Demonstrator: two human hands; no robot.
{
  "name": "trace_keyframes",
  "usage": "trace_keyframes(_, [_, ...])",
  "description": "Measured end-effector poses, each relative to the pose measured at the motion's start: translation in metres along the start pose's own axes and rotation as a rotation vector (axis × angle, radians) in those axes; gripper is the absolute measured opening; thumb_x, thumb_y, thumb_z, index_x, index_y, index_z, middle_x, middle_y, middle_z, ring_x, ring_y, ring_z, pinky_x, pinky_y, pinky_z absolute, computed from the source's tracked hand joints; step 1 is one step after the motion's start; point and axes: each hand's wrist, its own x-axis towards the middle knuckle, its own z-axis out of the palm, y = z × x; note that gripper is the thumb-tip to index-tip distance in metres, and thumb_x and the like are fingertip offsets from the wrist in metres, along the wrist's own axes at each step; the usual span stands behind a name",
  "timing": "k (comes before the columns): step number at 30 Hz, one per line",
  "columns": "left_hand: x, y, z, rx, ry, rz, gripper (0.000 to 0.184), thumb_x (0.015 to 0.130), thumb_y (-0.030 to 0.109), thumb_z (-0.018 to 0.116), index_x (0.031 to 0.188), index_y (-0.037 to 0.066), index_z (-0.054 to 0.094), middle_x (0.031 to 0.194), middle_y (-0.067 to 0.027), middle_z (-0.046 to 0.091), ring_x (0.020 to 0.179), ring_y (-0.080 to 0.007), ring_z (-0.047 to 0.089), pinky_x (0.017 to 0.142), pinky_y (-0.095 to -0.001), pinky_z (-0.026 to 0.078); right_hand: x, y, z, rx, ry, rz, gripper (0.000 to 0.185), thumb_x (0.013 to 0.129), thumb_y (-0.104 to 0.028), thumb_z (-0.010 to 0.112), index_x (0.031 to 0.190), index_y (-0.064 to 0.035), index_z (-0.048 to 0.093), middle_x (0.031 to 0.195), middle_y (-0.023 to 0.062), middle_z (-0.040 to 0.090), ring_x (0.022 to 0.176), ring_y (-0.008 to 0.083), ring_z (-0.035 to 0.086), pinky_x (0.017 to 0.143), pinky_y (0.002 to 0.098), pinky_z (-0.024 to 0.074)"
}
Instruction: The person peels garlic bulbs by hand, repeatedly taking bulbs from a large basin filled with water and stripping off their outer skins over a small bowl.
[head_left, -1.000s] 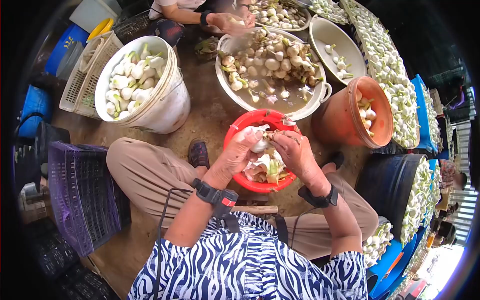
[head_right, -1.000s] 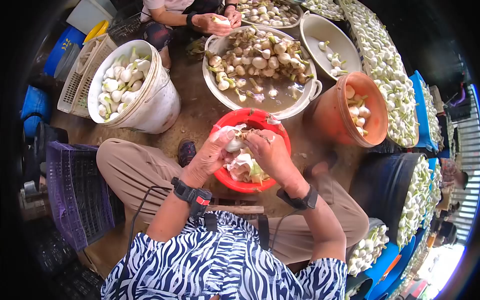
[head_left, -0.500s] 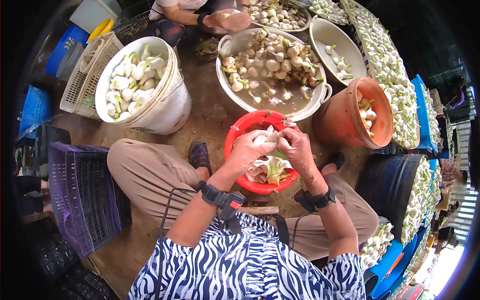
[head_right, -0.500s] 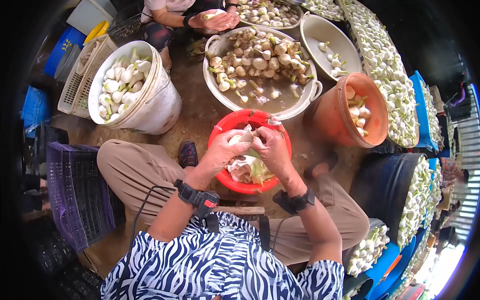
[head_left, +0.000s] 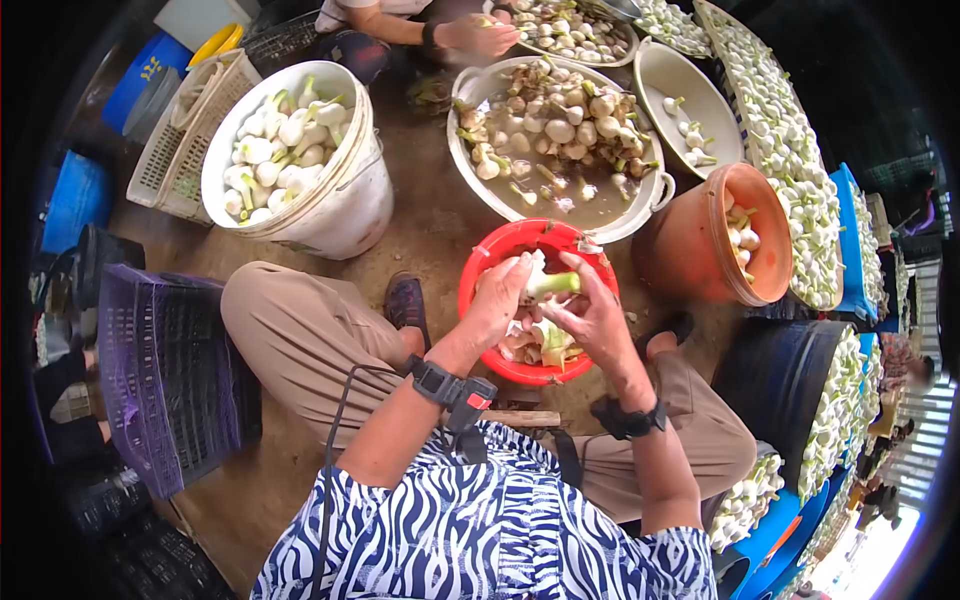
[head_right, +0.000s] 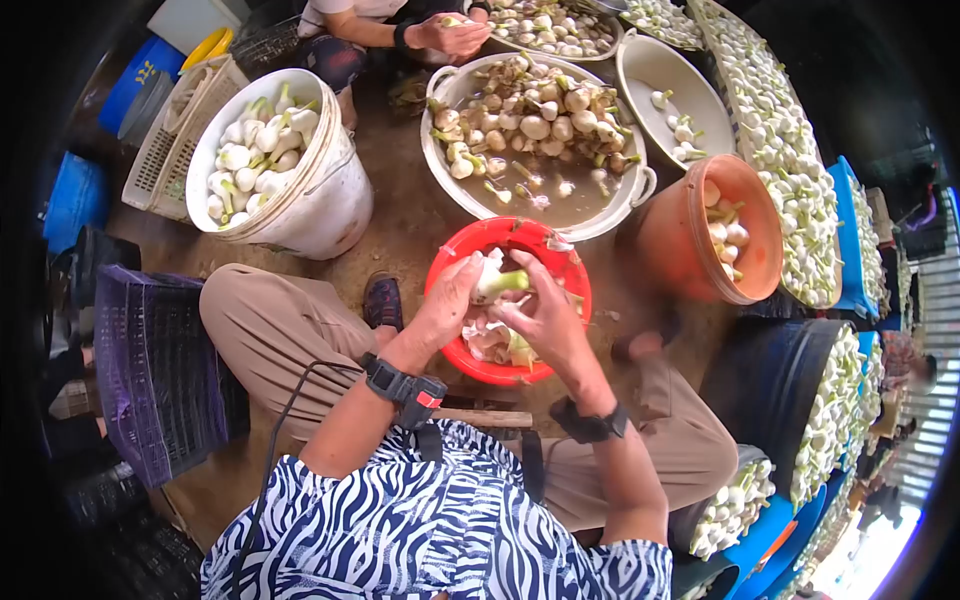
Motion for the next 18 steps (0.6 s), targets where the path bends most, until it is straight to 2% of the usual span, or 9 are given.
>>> trace_keyframes(1, [-0.002, -0.002, 0.006, 0.175, 0.015, 0.032, 0.041, 0.099, 0.041, 0.042, 0.108, 0.003, 0.055, 0.086, -0.0071, 0.063, 0.066, -0.0108, 0.061, 0.050, -0.0213, 0.050, 0.013, 0.009, 0.002, -0.150, 0.073, -0.323, 0.035, 0.084, -0.014, 0.068, 0.115, -0.0002, 0.057, 0.086, 0.0076, 0.062, 0.075, 0.0108, 0.060, 0.063, 0.0242, 0.0484])
trace_keyframes(3, [-0.004, -0.005, 0.005, 0.152, -0.030, 0.052, 0.043, 0.098, 0.041, 0.045, 0.114, 0.002, 0.055, 0.083, -0.0049, 0.063, 0.067, -0.0092, 0.059, 0.057, -0.0219, 0.049, 0.013, 0.009, -0.005, 0.069, 0.071, 0.030, 0.016, 0.088, -0.015, 0.065, 0.094, -0.0005, 0.063, 0.071, 0.0030, 0.061, 0.062, 0.0066, 0.057, 0.054, 0.0223, 0.0449])
trace_keyframes(6, [-0.006, 0.005, 0.005, 0.793, 0.103, 0.240, 0.054, 0.083, 0.028, 0.067, 0.127, 0.002, 0.051, 0.083, -0.0108, 0.064, 0.072, -0.0179, 0.063, 0.068, -0.0313, 0.051, 0.011, 0.006, -0.005, 0.018, 0.219, -0.019, 0.015, 0.089, -0.016, 0.063, 0.084, -0.0013, 0.063, 0.061, -0.0003, 0.058, 0.051, 0.0045, 0.052, 0.047, 0.0214, 0.0407])
trace_keyframes(10, [-0.010, 0.018, 0.013, 1.029, -0.028, 0.592, 0.056, 0.072, 0.009, 0.066, 0.125, -0.001, 0.053, 0.094, -0.0147, 0.067, 0.074, -0.0173, 0.064, 0.071, -0.0294, 0.050, 0.007, 0.007, -0.006, 0.008, 0.250, 0.017, 0.017, 0.089, -0.018, 0.064, 0.085, -0.0012, 0.063, 0.060, -0.0004, 0.057, 0.050, 0.0045, 0.050, 0.046, 0.0215, 0.0396])
trace_keyframes(11, [-0.009, 0.023, 0.009, 1.028, -0.028, 0.592, 0.056, 0.072, 0.009, 0.066, 0.125, -0.001, 0.053, 0.094, -0.0147, 0.067, 0.074, -0.0173, 0.064, 0.071, -0.0294, 0.050, 0.005, 0.007, -0.011, -0.014, 0.243, -0.005, 0.017, 0.089, -0.018, 0.065, 0.085, -0.0012, 0.063, 0.059, -0.0002, 0.057, 0.049, 0.0044, 0.050, 0.045, 0.0215, 0.0388])
trace_keyframes(13, [-0.011, 0.037, 0.007, 0.673, -0.128, 0.050, 0.055, 0.074, 0.006, 0.064, 0.127, -0.001, 0.052, 0.101, -0.0130, 0.067, 0.076, -0.0131, 0.062, 0.070, -0.0264, 0.050, 0.002, 0.007, -0.015, -0.037, 0.235, -0.027, 0.018, 0.089, -0.019, 0.065, 0.085, -0.0011, 0.063, 0.058, -0.0001, 0.057, 0.049, 0.0042, 0.049, 0.044, 0.0214, 0.0380])
trace_keyframes(15, [-0.010, 0.037, 0.012, 0.721, -0.141, 0.114, 0.046, 0.078, 0.003, 0.060, 0.123, -0.001, 0.054, 0.097, -0.0092, 0.066, 0.076, -0.0085, 0.060, 0.068, -0.0239, 0.049, -0.002, 0.004, -0.018, 0.023, 0.245, 0.065, 0.019, 0.089, -0.019, 0.065, 0.084, -0.0011, 0.063, 0.058, 0.0004, 0.057, 0.048, 0.0044, 0.049, 0.044, 0.0218, 0.0373])
trace_keyframes(17, [-0.013, 0.035, 0.023, 0.363, 0.099, 0.087, 0.035, 0.080, 0.002, 0.058, 0.115, -0.001, 0.055, 0.088, -0.0069, 0.063, 0.074, -0.0069, 0.059, 0.067, -0.0243, 0.049, -0.001, 0.006, -0.021, 0.035, 0.275, 0.028, 0.018, 0.089, -0.019, 0.065, 0.085, -0.0014, 0.063, 0.058, 0.0004, 0.057, 0.048, 0.0042, 0.049, 0.043, 0.0217, 0.0364])
trace_keyframes(18, [-0.010, 0.027, 0.027, 0.369, 0.085, 0.236, 0.028, 0.081, 0.003, 0.059, 0.108, 0.000, 0.055, 0.082, -0.0059, 0.062, 0.073, -0.0064, 0.058, 0.067, -0.0246, 0.049, 0.000, 0.006, -0.021, 0.052, 0.299, 0.043, 0.018, 0.089, -0.019, 0.065, 0.085, -0.0012, 0.063, 0.058, 0.0005, 0.057, 0.049, 0.0046, 0.049, 0.044, 0.0222, 0.0371])
